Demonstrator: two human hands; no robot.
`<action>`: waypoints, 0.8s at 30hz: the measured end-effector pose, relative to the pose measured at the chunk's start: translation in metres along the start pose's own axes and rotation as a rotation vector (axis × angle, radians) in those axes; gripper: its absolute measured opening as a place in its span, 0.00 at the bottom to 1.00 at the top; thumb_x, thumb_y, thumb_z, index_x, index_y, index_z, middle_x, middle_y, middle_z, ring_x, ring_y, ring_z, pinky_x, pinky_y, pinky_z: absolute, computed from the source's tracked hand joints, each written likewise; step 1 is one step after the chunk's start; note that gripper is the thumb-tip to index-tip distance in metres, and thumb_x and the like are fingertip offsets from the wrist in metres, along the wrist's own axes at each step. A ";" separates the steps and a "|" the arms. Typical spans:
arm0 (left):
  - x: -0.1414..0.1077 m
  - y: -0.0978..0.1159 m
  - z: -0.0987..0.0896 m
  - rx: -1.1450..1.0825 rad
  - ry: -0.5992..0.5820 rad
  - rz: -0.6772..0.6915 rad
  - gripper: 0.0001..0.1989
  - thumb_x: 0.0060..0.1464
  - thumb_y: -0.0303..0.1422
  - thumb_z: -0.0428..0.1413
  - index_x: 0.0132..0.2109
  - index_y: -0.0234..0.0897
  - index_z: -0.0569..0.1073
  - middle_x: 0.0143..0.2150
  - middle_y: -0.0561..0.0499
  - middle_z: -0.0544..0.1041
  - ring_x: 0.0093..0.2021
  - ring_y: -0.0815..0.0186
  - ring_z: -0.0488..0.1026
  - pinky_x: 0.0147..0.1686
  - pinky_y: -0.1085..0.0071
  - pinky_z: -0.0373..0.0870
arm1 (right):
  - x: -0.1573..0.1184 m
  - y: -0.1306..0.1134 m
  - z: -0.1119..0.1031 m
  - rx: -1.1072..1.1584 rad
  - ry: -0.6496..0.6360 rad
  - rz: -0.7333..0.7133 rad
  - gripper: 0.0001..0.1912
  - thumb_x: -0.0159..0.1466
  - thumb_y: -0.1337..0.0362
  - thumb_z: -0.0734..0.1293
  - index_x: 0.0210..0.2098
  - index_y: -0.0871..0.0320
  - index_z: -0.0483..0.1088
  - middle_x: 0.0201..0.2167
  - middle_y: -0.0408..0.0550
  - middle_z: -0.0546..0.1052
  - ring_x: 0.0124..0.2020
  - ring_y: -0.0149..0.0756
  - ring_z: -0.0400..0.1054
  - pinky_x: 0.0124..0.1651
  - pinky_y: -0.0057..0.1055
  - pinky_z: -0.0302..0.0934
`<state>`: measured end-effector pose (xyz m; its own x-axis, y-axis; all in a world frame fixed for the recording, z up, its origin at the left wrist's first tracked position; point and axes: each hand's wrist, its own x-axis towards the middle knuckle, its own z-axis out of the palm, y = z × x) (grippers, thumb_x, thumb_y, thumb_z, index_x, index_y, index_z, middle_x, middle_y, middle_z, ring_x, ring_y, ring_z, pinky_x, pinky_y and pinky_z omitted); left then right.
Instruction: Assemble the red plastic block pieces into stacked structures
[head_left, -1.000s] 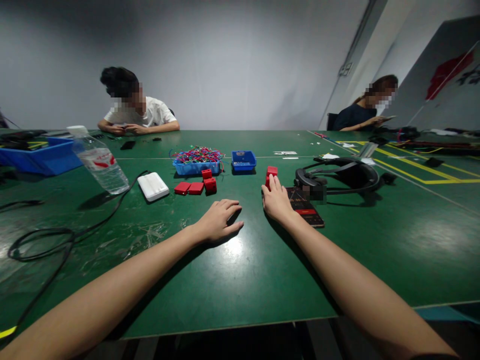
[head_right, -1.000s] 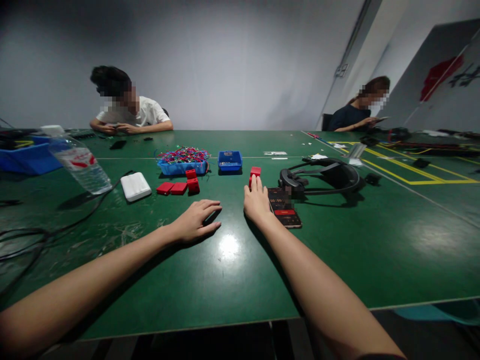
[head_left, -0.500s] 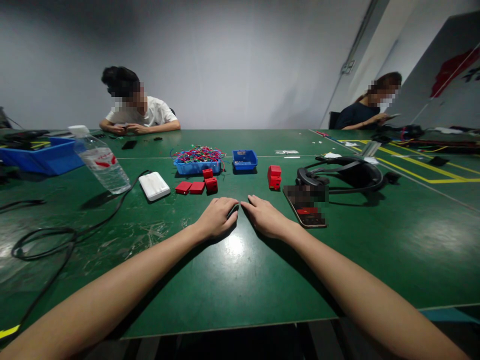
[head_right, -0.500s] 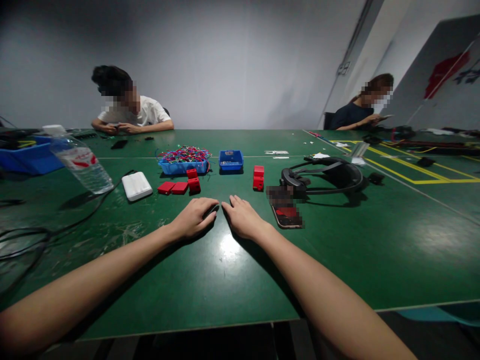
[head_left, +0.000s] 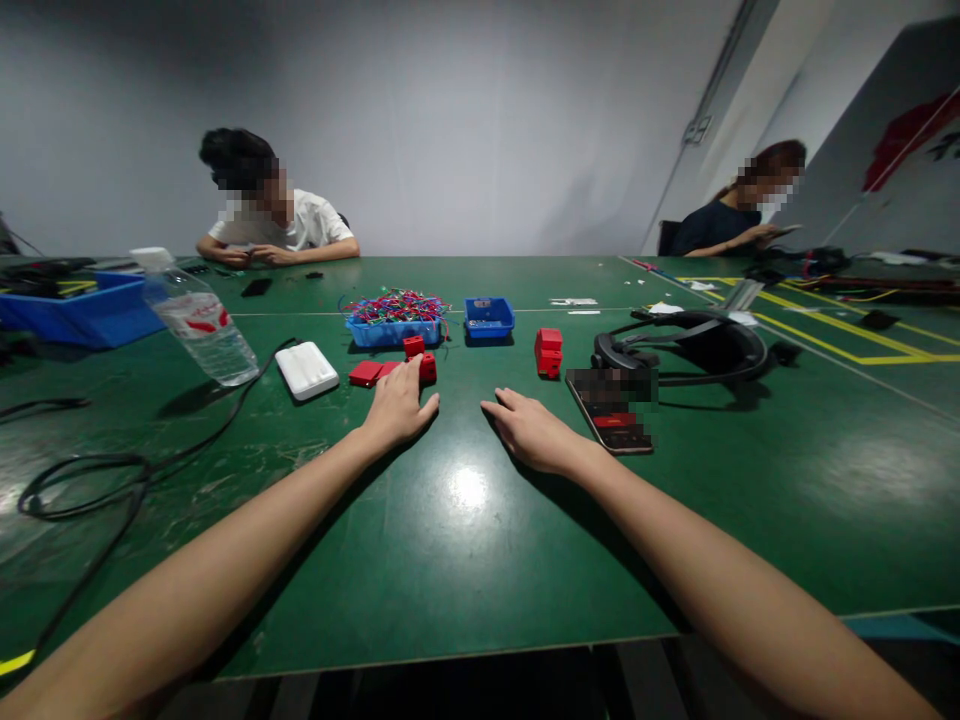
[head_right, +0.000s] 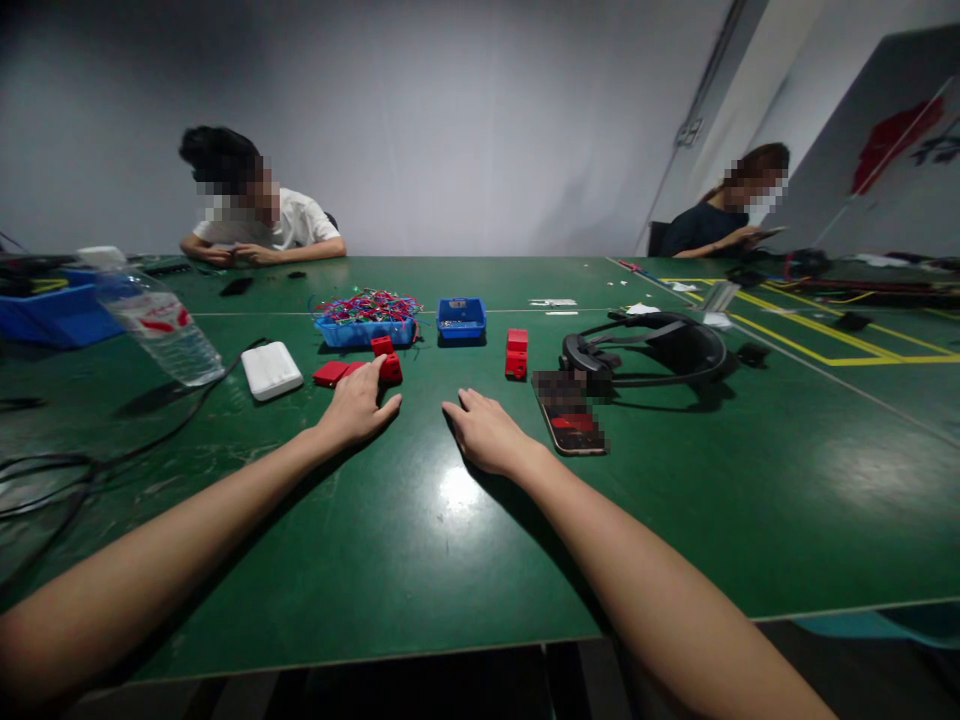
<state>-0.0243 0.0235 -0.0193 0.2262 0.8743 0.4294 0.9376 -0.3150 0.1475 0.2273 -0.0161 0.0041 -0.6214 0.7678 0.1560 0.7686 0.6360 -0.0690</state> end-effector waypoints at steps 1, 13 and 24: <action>0.000 0.001 0.000 0.000 0.008 0.011 0.34 0.59 0.41 0.51 0.66 0.27 0.52 0.63 0.31 0.66 0.62 0.45 0.64 0.59 0.50 0.62 | 0.000 0.000 0.001 0.007 0.006 0.000 0.24 0.71 0.67 0.53 0.64 0.62 0.62 0.63 0.67 0.65 0.64 0.50 0.60 0.61 0.45 0.58; -0.004 0.016 -0.015 -0.295 -0.038 0.307 0.32 0.55 0.36 0.55 0.64 0.33 0.58 0.63 0.37 0.67 0.63 0.52 0.65 0.63 0.55 0.62 | 0.002 0.001 0.000 0.105 0.077 0.032 0.20 0.69 0.67 0.58 0.59 0.63 0.66 0.58 0.63 0.71 0.60 0.46 0.66 0.58 0.41 0.60; -0.020 0.045 -0.026 -0.497 -0.132 0.576 0.20 0.54 0.42 0.58 0.49 0.35 0.68 0.47 0.41 0.76 0.47 0.56 0.74 0.49 0.60 0.71 | 0.015 0.011 0.006 0.387 0.285 0.333 0.14 0.66 0.72 0.58 0.47 0.59 0.70 0.41 0.52 0.81 0.43 0.39 0.75 0.47 0.32 0.63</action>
<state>0.0068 -0.0177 0.0020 0.7013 0.5490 0.4547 0.4404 -0.8352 0.3293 0.2262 0.0028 0.0001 -0.2495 0.9141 0.3195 0.7707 0.3873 -0.5060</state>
